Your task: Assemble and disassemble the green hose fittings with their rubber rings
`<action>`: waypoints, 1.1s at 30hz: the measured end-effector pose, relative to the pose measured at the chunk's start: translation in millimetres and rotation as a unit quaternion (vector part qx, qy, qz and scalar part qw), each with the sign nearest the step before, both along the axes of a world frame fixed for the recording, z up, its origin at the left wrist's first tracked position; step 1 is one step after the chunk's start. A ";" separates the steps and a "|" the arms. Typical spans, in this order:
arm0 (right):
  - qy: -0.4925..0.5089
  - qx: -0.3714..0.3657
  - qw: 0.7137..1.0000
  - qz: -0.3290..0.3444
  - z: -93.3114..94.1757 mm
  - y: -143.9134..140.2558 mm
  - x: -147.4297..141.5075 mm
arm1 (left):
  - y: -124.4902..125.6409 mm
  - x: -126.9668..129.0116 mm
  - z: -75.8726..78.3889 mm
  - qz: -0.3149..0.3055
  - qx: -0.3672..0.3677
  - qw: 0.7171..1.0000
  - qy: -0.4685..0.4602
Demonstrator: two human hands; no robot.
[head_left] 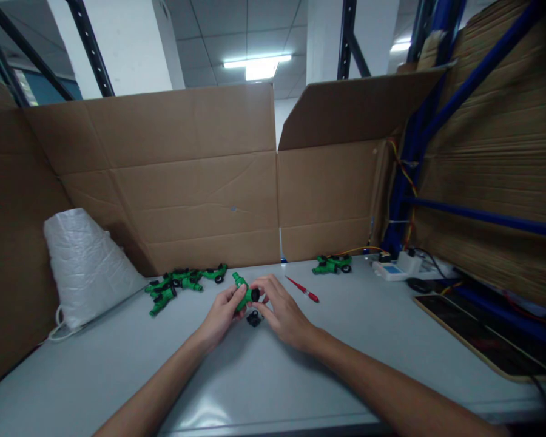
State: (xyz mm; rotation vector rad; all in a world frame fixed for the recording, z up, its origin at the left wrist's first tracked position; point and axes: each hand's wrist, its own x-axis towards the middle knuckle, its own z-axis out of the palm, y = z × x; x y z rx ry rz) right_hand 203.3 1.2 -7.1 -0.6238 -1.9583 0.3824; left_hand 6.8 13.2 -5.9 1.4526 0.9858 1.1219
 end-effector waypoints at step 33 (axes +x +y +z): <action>-0.038 -0.096 0.988 -0.118 -11.7 22.9 10.7 | 5.8 -6.2 -0.7 0.050 0.048 0.996 0.051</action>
